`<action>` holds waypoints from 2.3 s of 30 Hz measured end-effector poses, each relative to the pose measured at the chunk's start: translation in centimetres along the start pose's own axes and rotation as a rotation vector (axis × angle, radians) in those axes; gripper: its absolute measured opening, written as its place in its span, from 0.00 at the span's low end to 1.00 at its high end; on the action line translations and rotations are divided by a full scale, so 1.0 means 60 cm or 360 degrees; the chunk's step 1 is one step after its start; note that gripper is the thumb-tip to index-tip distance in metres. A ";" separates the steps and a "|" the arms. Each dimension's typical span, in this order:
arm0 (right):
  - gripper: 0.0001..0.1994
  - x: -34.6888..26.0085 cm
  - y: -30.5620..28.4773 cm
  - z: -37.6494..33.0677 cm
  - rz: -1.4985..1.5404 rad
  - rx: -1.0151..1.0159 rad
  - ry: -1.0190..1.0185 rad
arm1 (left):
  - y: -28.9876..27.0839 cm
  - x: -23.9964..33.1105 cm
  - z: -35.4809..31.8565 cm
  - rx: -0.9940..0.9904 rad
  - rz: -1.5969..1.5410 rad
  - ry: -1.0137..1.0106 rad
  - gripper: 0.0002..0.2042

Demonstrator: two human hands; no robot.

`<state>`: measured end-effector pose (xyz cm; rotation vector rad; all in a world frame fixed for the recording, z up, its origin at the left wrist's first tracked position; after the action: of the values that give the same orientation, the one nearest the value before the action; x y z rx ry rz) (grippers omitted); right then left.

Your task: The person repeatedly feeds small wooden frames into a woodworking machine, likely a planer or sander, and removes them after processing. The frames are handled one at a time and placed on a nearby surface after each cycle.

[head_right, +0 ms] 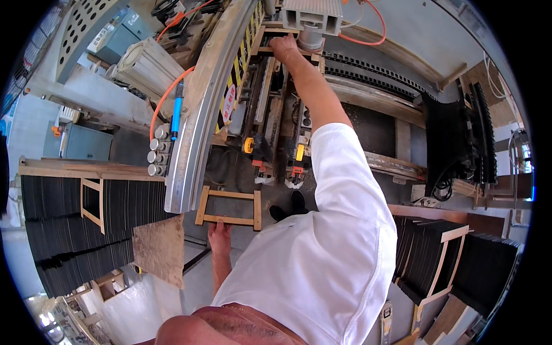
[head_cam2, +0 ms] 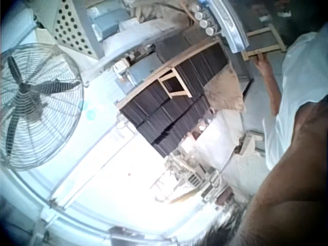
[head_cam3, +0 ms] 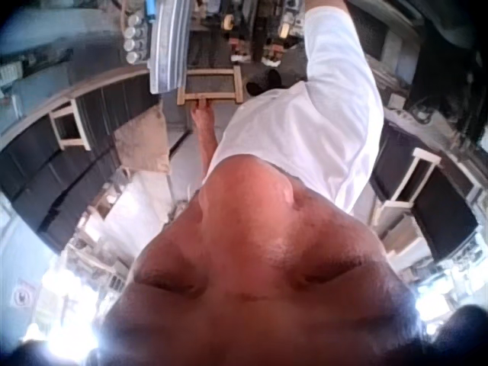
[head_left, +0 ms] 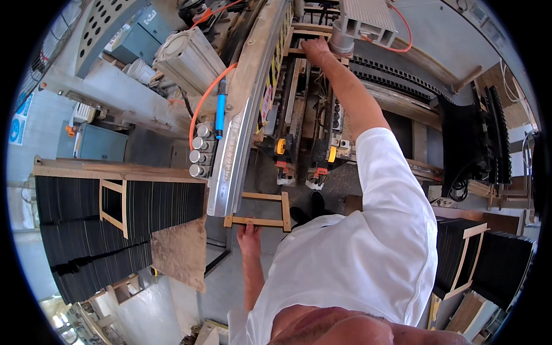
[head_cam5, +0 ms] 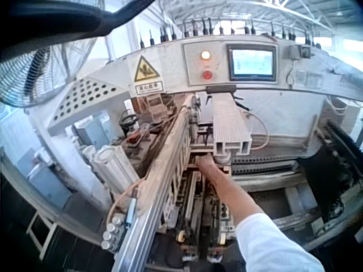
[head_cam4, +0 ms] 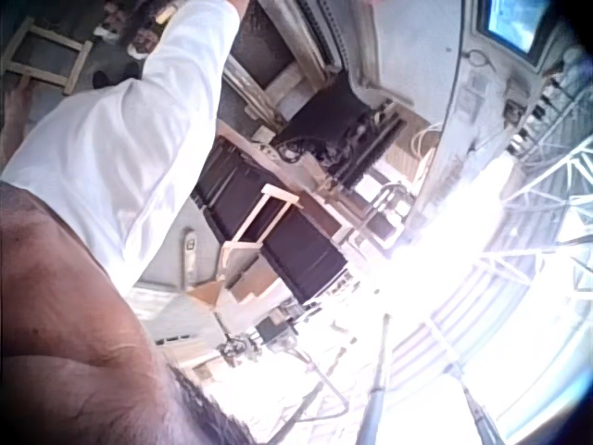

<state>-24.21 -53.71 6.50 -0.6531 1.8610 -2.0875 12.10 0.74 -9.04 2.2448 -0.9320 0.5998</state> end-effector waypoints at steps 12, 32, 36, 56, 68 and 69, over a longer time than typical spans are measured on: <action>0.11 0.032 0.046 0.047 -0.0040 0.0203 -0.0149 | -0.023 -0.064 0.060 0.0115 -0.0188 -0.0021 0.10; 0.10 0.043 0.080 0.089 -0.0143 0.0019 -0.0087 | -0.003 -0.132 0.108 0.0278 -0.0060 -0.0136 0.13; 0.10 0.062 0.071 0.077 -0.0112 0.0035 -0.0054 | 0.013 -0.113 0.120 0.0235 0.0049 -0.0123 0.12; 0.10 0.036 0.018 0.048 -0.0216 0.0014 -0.0270 | 0.073 -0.128 0.048 0.0550 -0.0054 0.0089 0.09; 0.12 0.047 0.017 0.052 -0.0330 -0.0194 -0.0189 | 0.066 0.025 -0.104 0.0768 0.0330 0.0667 0.11; 0.13 0.034 0.011 0.050 -0.0308 -0.0159 -0.0190 | 0.061 0.048 -0.135 0.0804 0.0362 0.0715 0.11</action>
<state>-24.54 -57.41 6.36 -0.9959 1.9114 -2.0276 9.89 3.03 -0.26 2.2763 -0.8714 1.5140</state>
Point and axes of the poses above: each hand's wrist, its own z-axis towards the middle knuckle, its own y-axis out of the palm, x = y × z, the point moved 4 cm from there along z, towards the middle knuckle, and after that the axes turned 13 degrees about -y, right-handed, at the moved point
